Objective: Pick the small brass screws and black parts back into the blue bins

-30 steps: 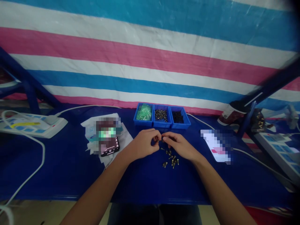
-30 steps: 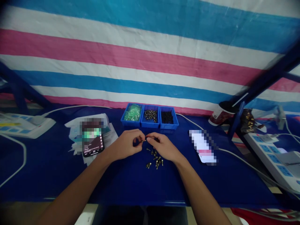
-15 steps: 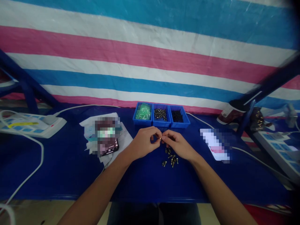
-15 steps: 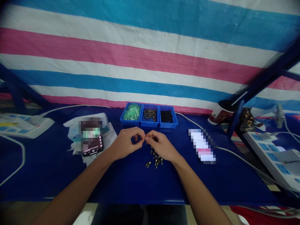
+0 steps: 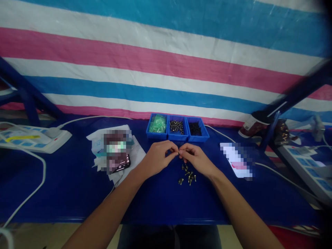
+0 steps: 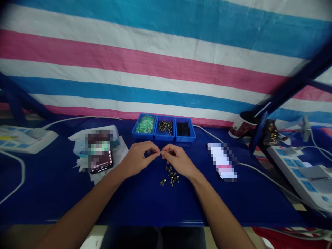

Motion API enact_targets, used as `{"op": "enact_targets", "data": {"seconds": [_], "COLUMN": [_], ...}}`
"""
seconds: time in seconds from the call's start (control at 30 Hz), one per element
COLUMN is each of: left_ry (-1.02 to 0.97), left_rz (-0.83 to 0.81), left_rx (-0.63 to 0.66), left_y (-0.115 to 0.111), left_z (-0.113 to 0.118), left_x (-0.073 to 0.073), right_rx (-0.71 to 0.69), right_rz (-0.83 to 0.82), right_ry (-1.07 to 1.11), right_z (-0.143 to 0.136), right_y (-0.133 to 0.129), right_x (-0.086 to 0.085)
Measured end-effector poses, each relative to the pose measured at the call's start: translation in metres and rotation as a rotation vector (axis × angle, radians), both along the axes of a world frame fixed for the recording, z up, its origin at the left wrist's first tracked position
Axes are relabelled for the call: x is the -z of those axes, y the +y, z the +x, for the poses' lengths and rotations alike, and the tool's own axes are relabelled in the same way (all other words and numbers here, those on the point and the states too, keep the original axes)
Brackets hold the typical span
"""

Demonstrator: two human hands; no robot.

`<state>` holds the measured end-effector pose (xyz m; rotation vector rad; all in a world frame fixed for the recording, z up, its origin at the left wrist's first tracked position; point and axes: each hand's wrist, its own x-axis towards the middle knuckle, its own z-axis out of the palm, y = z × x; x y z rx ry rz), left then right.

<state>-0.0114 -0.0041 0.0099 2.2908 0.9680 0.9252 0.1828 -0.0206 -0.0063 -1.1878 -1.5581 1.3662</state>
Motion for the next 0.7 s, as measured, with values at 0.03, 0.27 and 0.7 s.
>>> {"op": "enact_targets", "data": {"seconds": [0.03,0.27,0.7], "left_ry": [0.004,-0.103,-0.046], "left_rz": [0.004,0.030,-0.038], "left_rx": [0.002,-0.234,-0.333], "left_y": [0.000,-0.002,0.002], "left_z": [0.000,-0.003,-0.002], "left_x": [0.000,-0.009,-0.002], "right_rx": [-0.005,-0.031,0.119], "right_rz": [-0.008,0.015,0.215], "right_ry": [0.001,-0.030,-0.717], "right_z": [0.001,0.006,0.009], "right_y": [0.000,-0.001,-0.001], "right_x": [-0.001,-0.006,0.004]}}
